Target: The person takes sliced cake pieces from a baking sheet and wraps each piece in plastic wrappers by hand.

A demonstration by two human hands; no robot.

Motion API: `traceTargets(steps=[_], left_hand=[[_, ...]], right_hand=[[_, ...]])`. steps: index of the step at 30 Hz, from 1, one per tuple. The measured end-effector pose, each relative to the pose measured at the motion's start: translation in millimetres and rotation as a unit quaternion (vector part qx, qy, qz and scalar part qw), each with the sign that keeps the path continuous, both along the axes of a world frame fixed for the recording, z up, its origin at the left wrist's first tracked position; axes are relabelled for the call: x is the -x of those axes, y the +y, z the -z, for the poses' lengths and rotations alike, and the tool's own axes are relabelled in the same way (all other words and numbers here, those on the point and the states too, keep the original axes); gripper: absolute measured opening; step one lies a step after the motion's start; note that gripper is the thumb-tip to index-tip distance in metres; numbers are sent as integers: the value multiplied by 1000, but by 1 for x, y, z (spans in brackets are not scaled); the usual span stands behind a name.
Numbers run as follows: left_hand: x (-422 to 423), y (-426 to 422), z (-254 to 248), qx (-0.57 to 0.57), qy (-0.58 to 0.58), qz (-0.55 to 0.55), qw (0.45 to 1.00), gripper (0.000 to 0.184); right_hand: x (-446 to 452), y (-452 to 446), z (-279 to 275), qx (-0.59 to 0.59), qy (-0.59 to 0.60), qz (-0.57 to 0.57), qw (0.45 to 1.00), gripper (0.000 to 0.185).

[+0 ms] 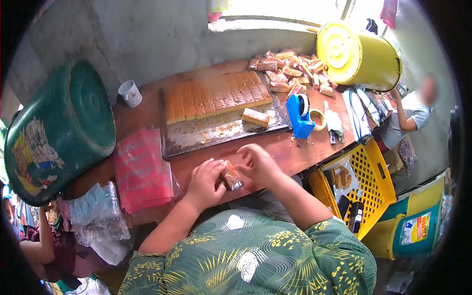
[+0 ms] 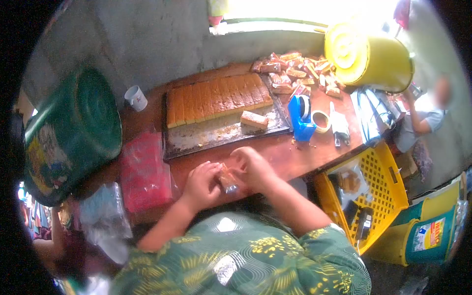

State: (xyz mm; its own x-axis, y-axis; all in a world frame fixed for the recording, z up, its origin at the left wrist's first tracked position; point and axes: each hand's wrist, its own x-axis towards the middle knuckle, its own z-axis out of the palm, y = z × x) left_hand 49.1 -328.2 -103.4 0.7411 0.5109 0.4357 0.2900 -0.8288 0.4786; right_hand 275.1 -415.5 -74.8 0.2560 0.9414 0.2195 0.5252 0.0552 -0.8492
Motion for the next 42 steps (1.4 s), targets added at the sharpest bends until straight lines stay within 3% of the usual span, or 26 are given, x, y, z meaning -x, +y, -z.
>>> traceTargets(steps=[4, 6, 7, 12, 16, 19, 20, 23, 28, 37, 42], left_hand=[[2, -4, -1, 11, -11, -10, 1000, 51], [2, -2, 1, 25, -20, -4, 999, 50], [1, -1, 1, 30, -21, 1, 999, 50], [0, 1, -1, 32, -23, 6, 999, 49], [0, 1, -2, 33, -28, 4, 999, 50], [0, 1, -3, 33, -26, 4, 999, 49], [0, 1, -3, 32, -25, 3, 999, 49], [-1, 1, -6, 37, -22, 2, 999, 48], [-2, 3, -2, 38, -26, 3, 999, 49], [-1, 2, -4, 49, -28, 2, 998, 49], [-1, 3, -3, 38, -25, 1, 999, 51]], right_hand=[[-107, -17, -19, -175, 32, 159, 971, 34], [-170, -33, -23, -146, -75, 322, 932, 32], [-194, -41, -22, -142, -96, 336, 926, 29], [-261, -48, -26, -1, -186, 233, 954, 35], [-273, -28, -47, 58, -119, 176, 975, 23], [-267, -14, -80, 192, -229, 119, 947, 14], [-263, -12, -87, 208, -308, 86, 924, 16], [-268, -1, -88, 227, -370, 36, 900, 20], [-267, 3, -80, 300, -341, 52, 889, 11], [-249, -13, -80, 219, -389, 122, 886, 13], [-243, -28, -95, 80, -305, 110, 943, 7]])
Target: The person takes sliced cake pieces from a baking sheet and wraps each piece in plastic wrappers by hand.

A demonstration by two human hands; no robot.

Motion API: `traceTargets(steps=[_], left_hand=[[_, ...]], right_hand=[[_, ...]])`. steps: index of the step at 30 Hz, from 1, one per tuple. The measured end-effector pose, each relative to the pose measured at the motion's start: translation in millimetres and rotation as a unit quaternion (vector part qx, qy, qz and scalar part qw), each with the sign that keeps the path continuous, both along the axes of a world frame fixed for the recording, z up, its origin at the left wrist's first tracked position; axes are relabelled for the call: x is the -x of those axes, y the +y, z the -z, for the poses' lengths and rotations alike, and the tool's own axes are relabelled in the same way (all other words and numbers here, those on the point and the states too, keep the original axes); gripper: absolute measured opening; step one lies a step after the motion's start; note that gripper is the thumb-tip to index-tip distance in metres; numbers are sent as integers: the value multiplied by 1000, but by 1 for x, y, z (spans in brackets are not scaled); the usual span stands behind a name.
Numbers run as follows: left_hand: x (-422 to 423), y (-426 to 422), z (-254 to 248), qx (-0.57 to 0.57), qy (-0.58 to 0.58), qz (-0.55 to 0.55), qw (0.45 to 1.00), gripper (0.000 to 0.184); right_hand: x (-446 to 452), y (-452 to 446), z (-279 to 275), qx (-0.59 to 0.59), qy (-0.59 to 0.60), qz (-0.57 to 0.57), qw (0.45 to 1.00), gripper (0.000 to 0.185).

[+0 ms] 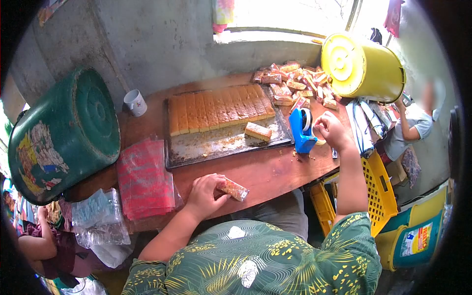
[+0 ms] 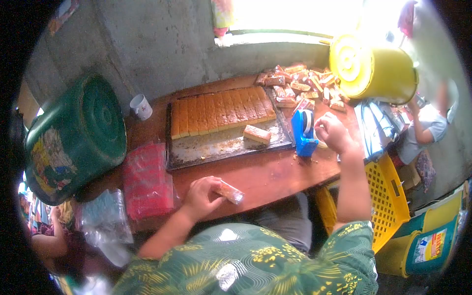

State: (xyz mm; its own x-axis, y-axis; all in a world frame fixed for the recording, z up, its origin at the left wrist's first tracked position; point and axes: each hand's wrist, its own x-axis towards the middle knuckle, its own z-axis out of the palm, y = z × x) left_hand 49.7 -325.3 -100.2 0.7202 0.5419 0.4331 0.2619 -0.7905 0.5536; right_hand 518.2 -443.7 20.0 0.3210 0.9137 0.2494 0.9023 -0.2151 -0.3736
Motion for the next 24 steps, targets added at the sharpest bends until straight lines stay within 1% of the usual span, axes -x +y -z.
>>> traceTargets(steps=[1, 2, 5, 7, 8, 9, 11, 14, 17, 18, 21, 22, 24], left_hand=[[0, 0, 0, -1, -2, 0, 1000, 51], [0, -1, -1, -2, -4, 2, 1000, 51], [-1, -3, -4, 7, -7, -4, 1000, 50], [-1, -2, -2, 1, -17, -4, 1000, 49], [-1, -3, -1, -1, -21, -2, 1000, 48], [0, -4, 1, 0, -16, 0, 1000, 48], [-1, -2, 1, -4, -8, 4, 1000, 46], [0, -2, 1, 22, -10, 20, 1000, 46], [0, -3, -5, 42, -27, 27, 998, 46], [0, -3, -5, 39, -29, 27, 998, 46], [1, -3, -5, 38, -34, 27, 998, 46], [1, -2, -5, 41, -34, 28, 998, 46], [1, -2, -5, 40, -34, 30, 998, 46]], right_hand=[[14, -9, -11, -9, 3, -11, 1000, 6], [26, -18, -15, -36, -29, -48, 998, 4], [45, -50, -2, -21, -40, -40, 998, 5], [56, -63, 20, -18, 102, -1, 995, 6], [52, -66, 38, -30, 95, -13, 995, 6], [57, -65, 46, -57, 182, -5, 982, 7], [38, -63, 93, -108, 352, 7, 929, 8], [39, -58, 112, -178, 503, -1, 846, 14], [34, -57, 128, -228, 593, 15, 772, 20], [38, -56, 129, -255, 625, 12, 738, 23], [43, -58, 125, -290, 686, -70, 663, 20], [53, -55, 117, -303, 689, -9, 658, 17], [49, -49, 124, -296, 641, 53, 706, 22]])
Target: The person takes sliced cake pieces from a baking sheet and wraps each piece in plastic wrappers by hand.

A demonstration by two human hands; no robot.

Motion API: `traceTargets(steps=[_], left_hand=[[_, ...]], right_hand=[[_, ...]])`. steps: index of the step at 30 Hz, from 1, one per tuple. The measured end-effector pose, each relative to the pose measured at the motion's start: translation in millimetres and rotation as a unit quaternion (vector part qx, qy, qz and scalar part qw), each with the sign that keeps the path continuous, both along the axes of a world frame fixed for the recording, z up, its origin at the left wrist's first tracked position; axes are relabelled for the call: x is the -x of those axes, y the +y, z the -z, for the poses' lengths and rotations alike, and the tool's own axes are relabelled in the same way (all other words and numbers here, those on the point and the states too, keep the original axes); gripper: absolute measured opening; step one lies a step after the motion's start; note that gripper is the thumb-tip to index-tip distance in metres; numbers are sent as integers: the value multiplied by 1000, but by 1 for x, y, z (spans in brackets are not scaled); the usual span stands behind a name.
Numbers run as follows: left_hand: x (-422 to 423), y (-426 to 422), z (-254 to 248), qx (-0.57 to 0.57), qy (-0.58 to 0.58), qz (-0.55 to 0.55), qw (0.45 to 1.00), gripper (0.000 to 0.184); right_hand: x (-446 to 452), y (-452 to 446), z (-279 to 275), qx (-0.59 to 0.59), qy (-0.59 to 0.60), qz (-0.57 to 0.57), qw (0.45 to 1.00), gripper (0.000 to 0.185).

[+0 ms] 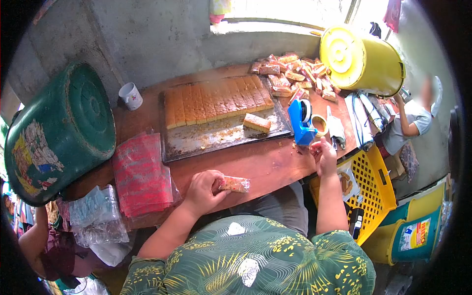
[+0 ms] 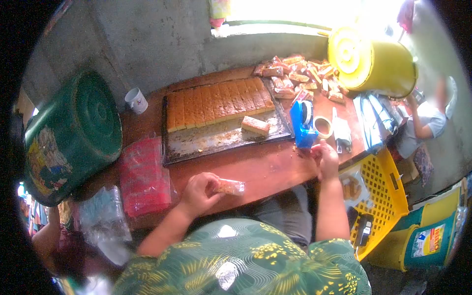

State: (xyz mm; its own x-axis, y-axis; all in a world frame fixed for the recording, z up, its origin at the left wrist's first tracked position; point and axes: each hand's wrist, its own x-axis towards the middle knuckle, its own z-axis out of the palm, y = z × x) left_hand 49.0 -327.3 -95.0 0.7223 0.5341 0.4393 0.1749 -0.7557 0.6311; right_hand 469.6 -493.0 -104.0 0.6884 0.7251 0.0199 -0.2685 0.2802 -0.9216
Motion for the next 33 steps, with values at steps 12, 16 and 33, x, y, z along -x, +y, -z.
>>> traceTargets(steps=[12, 16, 33], left_hand=[[0, -2, -5, 26, -52, 8, 998, 41], [-3, -5, -1, -30, -96, 12, 995, 37], [4, -16, -5, -89, -116, 39, 989, 39]], right_hand=[[-10, 15, 17, 186, -134, 64, 971, 17], [-29, 12, 23, 265, -395, 143, 868, 22], [222, 76, -95, 205, -542, -388, 716, 39]])
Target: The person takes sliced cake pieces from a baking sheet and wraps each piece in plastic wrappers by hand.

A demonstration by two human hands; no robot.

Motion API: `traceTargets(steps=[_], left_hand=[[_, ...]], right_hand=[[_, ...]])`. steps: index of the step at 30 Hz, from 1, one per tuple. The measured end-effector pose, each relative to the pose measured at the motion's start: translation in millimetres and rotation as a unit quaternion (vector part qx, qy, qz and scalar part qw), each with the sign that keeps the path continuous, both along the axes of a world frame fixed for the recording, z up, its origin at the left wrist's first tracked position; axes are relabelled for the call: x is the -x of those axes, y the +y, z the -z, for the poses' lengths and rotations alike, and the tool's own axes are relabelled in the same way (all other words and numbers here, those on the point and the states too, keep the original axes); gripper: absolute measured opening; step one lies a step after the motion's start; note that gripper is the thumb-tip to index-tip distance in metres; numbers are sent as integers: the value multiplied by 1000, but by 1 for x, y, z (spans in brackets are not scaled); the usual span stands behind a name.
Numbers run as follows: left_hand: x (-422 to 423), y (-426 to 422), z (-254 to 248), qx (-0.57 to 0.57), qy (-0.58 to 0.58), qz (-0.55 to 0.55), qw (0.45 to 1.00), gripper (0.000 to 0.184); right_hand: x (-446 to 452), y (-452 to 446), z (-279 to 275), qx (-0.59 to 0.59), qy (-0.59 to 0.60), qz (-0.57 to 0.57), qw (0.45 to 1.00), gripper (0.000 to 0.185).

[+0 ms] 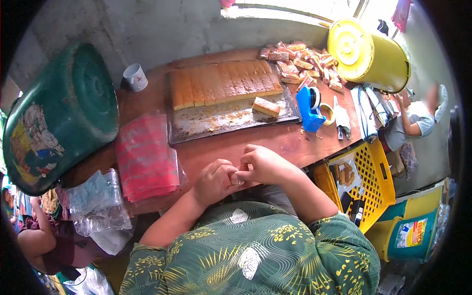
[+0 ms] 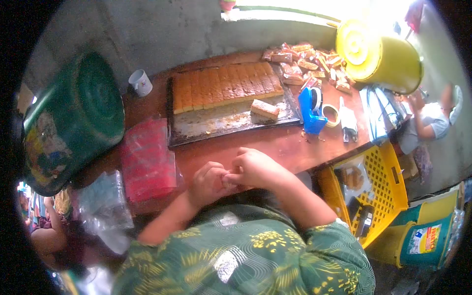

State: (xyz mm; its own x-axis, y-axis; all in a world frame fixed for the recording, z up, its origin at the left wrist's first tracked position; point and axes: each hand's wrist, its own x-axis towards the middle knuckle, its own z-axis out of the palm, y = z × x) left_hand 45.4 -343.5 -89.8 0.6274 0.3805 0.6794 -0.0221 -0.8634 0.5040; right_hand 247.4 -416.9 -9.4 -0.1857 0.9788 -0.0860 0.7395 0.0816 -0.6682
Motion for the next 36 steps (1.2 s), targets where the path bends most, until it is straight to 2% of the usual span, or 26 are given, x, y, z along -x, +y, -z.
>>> traceTargets(steps=[4, 5, 8, 9, 10, 12, 13, 16, 18, 19, 20, 21, 22, 24, 26, 29, 31, 32, 33, 35, 36], left_hand=[[2, -2, 0, 56, 13, 7, 998, 39], [1, 0, 1, 72, 12, 12, 997, 39], [-3, 2, 10, 27, 3, 17, 999, 40], [-3, 1, 11, 30, 1, 28, 999, 42], [-5, 0, 13, 33, -1, 41, 999, 44], [-8, -2, 14, 38, -2, 63, 997, 49], [-9, -2, 13, 39, 0, 72, 997, 52], [-8, -3, 4, 38, 17, 72, 997, 52], [-9, -3, 3, 19, 36, 36, 999, 44], [-9, -3, 2, 23, 45, 26, 998, 41], [-7, -5, 3, 27, 53, 15, 998, 39], [-7, -6, 4, 31, 60, 4, 998, 36], [-6, -8, 4, 33, 74, -5, 997, 34], [-3, -12, 3, 37, 107, -21, 993, 30], [0, -14, 4, 18, 127, -16, 992, 28], [0, -16, 2, 22, 157, -13, 987, 24], [-1, -17, 2, 24, 171, -16, 985, 22], [-3, -17, 2, 20, 176, -18, 984, 22], [-4, -17, 1, 15, 180, -21, 983, 22], [-7, -18, -5, 2, 199, -22, 980, 21], [-8, -18, -7, -5, 208, -23, 978, 21]], right_hand=[[-39, -5, 38, -5, -54, 54, 997, 40], [-47, -11, 43, 22, -67, 102, 992, 40], [-45, -33, 50, -89, 44, 102, 990, 42], [-39, -36, 58, -165, 112, 22, 980, 43], [-27, -38, 48, -187, 118, -34, 975, 39], [-12, -48, 49, -68, -3, -15, 998, 34], [-14, -51, 35, -54, -14, -20, 998, 26], [-48, -53, -16, 76, -84, -65, 991, 22], [-97, -42, -17, -142, -188, 88, 968, 18], [-102, -49, -46, -344, -108, 262, 895, 21], [-130, -54, -63, -489, -142, 289, 811, 27], [-156, -68, -81, -538, -126, 309, 774, 23], [-163, -85, -101, -560, -168, 376, 719, 20], [-216, -117, -95, -600, 96, 386, 695, 15], [-247, -156, -79, -563, 79, 423, 706, 15], [-294, -212, -14, -440, 30, 533, 722, 15], [-313, -243, 37, -390, 169, 637, 643, 17], [-320, -259, 61, -358, 189, 688, 603, 18], [-365, -296, 118, -296, 113, 707, 633, 18], [-404, -332, 208, -246, 19, 716, 653, 11], [-376, -329, 201, -148, -23, 717, 681, 11]])
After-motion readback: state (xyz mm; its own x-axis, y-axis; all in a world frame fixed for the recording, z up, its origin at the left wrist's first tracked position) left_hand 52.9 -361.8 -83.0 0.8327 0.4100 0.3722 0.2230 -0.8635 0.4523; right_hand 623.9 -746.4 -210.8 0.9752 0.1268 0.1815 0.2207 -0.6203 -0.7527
